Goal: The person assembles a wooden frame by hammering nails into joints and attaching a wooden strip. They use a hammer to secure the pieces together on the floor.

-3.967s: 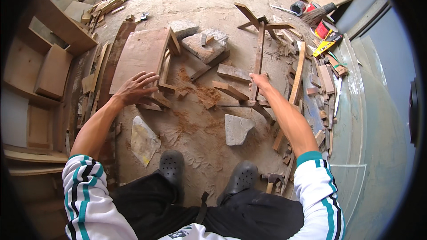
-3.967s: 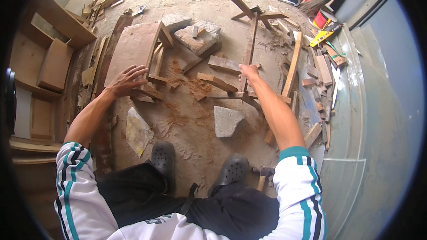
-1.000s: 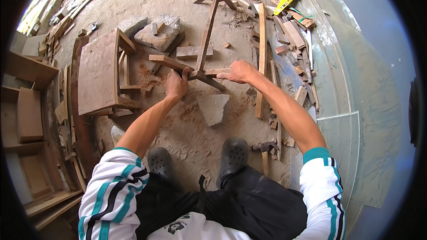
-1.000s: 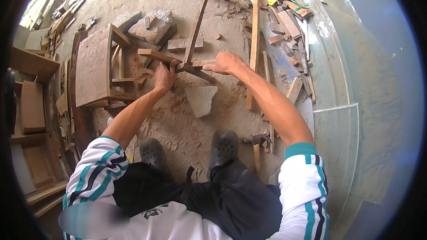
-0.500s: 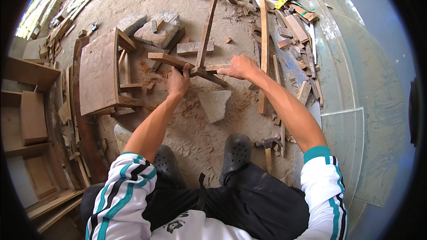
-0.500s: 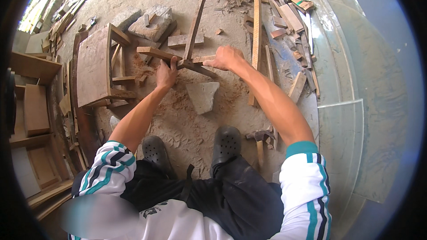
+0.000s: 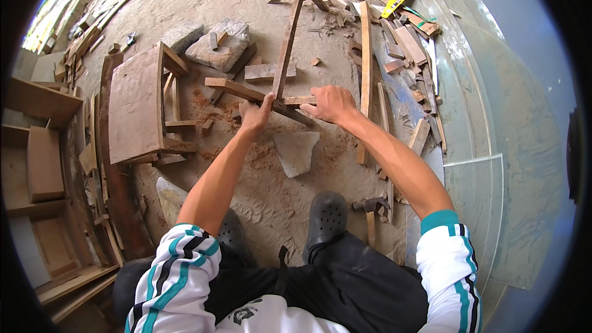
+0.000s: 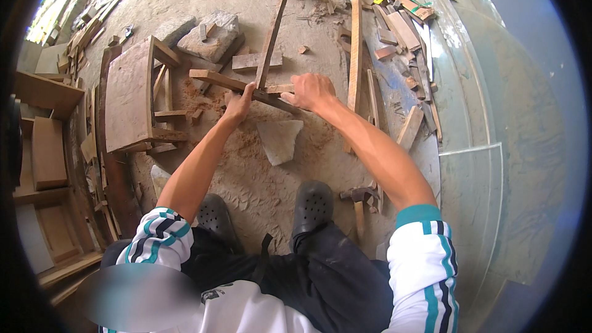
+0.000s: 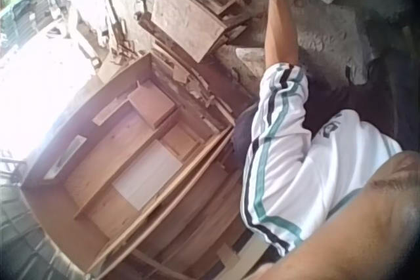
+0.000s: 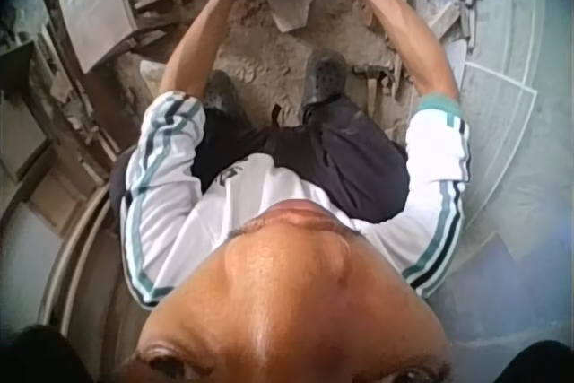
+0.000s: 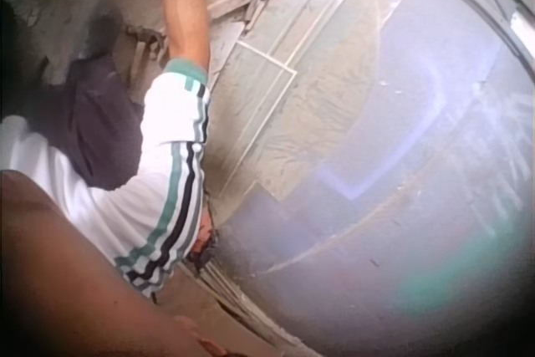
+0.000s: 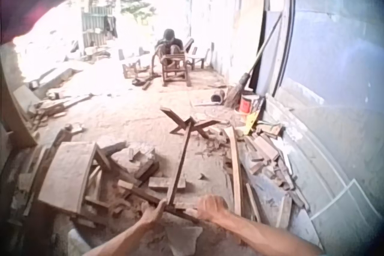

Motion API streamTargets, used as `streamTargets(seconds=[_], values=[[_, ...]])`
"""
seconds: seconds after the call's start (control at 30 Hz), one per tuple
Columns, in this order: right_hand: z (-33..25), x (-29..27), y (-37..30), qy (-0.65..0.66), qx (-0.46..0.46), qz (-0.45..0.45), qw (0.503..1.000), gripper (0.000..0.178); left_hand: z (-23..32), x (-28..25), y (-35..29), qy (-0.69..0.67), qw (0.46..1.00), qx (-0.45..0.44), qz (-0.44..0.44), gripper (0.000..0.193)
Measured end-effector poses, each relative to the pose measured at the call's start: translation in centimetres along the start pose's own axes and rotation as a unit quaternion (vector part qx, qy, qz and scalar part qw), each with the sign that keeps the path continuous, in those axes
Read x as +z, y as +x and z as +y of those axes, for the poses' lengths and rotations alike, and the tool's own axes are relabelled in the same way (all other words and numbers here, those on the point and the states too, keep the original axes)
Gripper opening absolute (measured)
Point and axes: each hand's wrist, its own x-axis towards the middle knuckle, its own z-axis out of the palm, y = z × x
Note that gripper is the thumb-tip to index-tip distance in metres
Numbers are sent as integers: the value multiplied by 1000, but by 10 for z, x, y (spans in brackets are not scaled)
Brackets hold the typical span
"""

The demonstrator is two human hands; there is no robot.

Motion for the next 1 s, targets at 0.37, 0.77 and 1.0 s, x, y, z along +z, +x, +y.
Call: streamTargets(seconds=[0.37, 0.77, 1.0], values=[[16, 5, -12, 130, -104, 156, 974, 30, -22, 19, 2, 59, 993, -34, 92, 82], [41, 10, -33, 264, -33, 169, 949, 39, 26, 34, -75, 102, 957, 191, 195, 75], [112, 34, -26, 267, 270, 134, 915, 49, 29, 19, -65, 234, 920, 305, 75, 69]])
